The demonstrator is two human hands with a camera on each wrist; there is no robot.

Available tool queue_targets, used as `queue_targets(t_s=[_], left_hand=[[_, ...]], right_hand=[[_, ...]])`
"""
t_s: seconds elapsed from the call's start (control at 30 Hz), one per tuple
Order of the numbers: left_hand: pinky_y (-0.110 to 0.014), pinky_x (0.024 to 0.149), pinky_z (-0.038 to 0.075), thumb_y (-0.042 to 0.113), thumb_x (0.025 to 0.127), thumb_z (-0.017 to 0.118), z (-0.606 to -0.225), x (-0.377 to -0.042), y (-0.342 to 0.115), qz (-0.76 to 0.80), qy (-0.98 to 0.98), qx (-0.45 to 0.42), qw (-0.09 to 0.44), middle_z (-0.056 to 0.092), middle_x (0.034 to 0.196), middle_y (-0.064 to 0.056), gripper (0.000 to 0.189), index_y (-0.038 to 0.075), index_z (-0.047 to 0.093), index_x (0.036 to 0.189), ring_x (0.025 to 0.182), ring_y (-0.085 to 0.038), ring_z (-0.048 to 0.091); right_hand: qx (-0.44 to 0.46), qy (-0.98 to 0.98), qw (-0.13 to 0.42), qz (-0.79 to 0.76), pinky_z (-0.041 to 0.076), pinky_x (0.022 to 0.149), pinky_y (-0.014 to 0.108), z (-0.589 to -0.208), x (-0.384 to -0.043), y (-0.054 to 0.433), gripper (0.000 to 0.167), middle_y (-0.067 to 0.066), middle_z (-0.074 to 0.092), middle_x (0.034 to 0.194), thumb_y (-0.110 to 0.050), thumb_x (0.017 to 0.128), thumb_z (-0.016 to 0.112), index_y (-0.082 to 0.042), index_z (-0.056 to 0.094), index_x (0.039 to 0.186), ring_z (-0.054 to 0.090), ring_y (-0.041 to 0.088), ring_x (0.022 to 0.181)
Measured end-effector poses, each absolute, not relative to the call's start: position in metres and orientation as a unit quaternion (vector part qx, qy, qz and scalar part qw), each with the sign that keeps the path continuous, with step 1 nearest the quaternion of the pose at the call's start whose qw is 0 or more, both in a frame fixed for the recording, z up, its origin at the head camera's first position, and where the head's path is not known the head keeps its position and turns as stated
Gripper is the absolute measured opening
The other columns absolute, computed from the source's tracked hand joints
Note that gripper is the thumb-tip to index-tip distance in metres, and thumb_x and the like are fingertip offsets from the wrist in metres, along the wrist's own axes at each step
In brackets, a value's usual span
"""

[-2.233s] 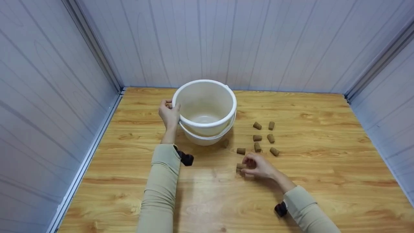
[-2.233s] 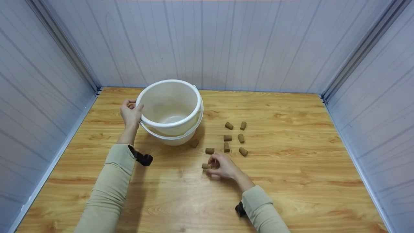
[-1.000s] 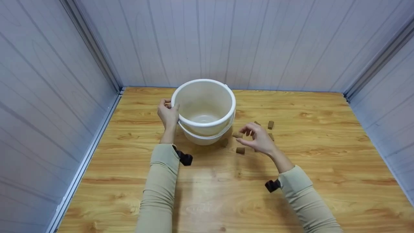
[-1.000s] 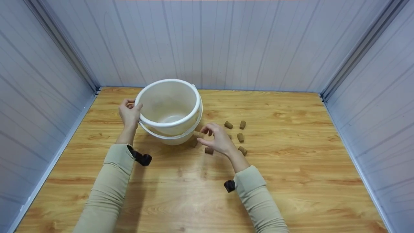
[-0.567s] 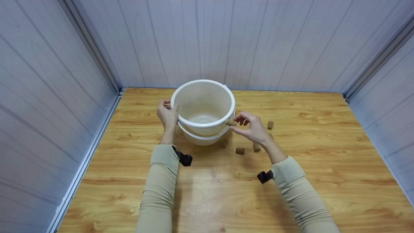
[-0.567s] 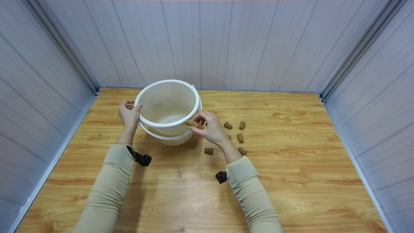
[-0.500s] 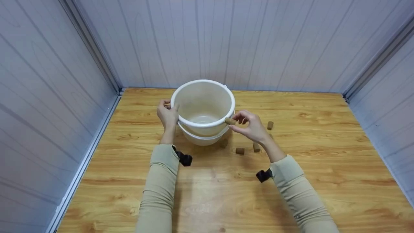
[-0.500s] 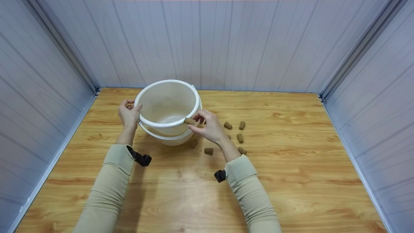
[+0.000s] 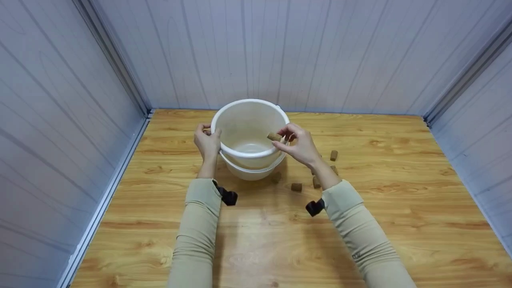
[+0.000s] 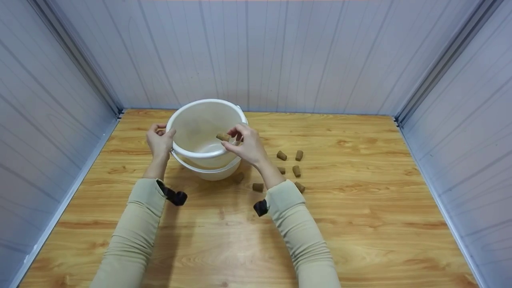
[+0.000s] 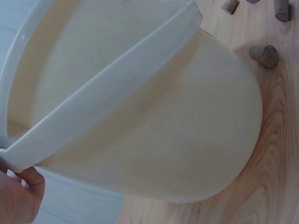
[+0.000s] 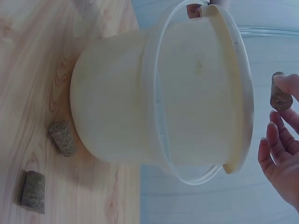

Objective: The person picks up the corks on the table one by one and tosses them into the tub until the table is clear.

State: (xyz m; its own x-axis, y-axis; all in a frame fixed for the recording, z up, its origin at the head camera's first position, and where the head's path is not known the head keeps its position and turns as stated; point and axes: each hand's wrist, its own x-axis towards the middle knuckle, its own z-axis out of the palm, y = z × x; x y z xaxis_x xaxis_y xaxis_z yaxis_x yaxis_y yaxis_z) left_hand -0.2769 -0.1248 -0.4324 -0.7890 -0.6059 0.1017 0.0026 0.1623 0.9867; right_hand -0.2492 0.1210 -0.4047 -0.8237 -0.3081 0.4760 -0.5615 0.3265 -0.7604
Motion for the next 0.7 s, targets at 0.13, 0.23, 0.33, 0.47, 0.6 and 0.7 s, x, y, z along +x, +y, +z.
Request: queue_targets(t_s=[0.13, 0.23, 0.33, 0.47, 0.6, 0.7], left_hand=[[-0.022, 0.055, 0.036, -0.007, 0.078, 0.066, -0.432, -0.277, -0.125, -0.614, -0.720, 0.211, 0.245, 0.045, 0.066, 0.000, 0.018, -0.004, 0.061, 0.095, 0.063, -0.012, 0.043], [-0.022, 0.054, 0.036, -0.006, 0.078, 0.067, -0.432, -0.277, -0.125, -0.612, -0.721, 0.213, 0.246, 0.045, 0.066, 0.000, 0.018, -0.004, 0.061, 0.095, 0.062, -0.011, 0.043], [-0.022, 0.055, 0.036, -0.006, 0.078, 0.067, -0.432, -0.277, -0.126, -0.611, -0.721, 0.214, 0.248, 0.045, 0.065, 0.001, 0.018, -0.005, 0.062, 0.095, 0.062, -0.011, 0.043], [-0.022, 0.055, 0.036, -0.006, 0.078, 0.067, -0.432, -0.277, -0.126, -0.608, -0.723, 0.211, 0.252, 0.047, 0.065, 0.001, 0.018, -0.005, 0.061, 0.094, 0.062, -0.010, 0.044], [-0.022, 0.056, 0.037, -0.005, 0.078, 0.067, -0.432, -0.276, -0.126, -0.607, -0.723, 0.209, 0.254, 0.047, 0.065, 0.001, 0.017, -0.005, 0.061, 0.094, 0.062, -0.010, 0.045], [-0.021, 0.055, 0.037, -0.006, 0.078, 0.067, -0.432, -0.276, -0.126, -0.610, -0.722, 0.207, 0.253, 0.047, 0.065, 0.001, 0.017, -0.005, 0.061, 0.094, 0.062, -0.010, 0.045]], right_hand=[[0.263, -0.803, 0.139, 0.517, 0.045, 0.066, 0.024, -0.409, -0.258, 0.116, 0.021, 0.008, 0.060, 0.086, -0.003, 0.079, 0.077, 0.006, 0.063, 0.092, 0.053, 0.018, 0.074], [0.258, -0.806, 0.145, 0.512, 0.045, 0.066, 0.025, -0.409, -0.262, 0.112, 0.021, 0.007, 0.060, 0.086, -0.005, 0.080, 0.076, 0.006, 0.063, 0.092, 0.052, 0.014, 0.073], [0.253, -0.811, 0.146, 0.506, 0.044, 0.065, 0.025, -0.409, -0.266, 0.108, 0.021, 0.009, 0.059, 0.085, -0.005, 0.080, 0.076, 0.006, 0.064, 0.092, 0.052, 0.016, 0.072], [0.253, -0.815, 0.143, 0.501, 0.043, 0.065, 0.023, -0.409, -0.270, 0.105, 0.022, 0.010, 0.059, 0.084, -0.005, 0.080, 0.076, 0.006, 0.064, 0.093, 0.052, 0.018, 0.073], [0.258, -0.818, 0.144, 0.494, 0.042, 0.065, 0.022, -0.409, -0.273, 0.103, 0.021, 0.010, 0.058, 0.084, -0.005, 0.079, 0.076, 0.007, 0.064, 0.093, 0.052, 0.019, 0.072], [0.257, -0.820, 0.142, 0.491, 0.042, 0.065, 0.022, -0.409, -0.275, 0.102, 0.022, 0.010, 0.058, 0.083, -0.005, 0.079, 0.076, 0.007, 0.064, 0.093, 0.052, 0.019, 0.072]])
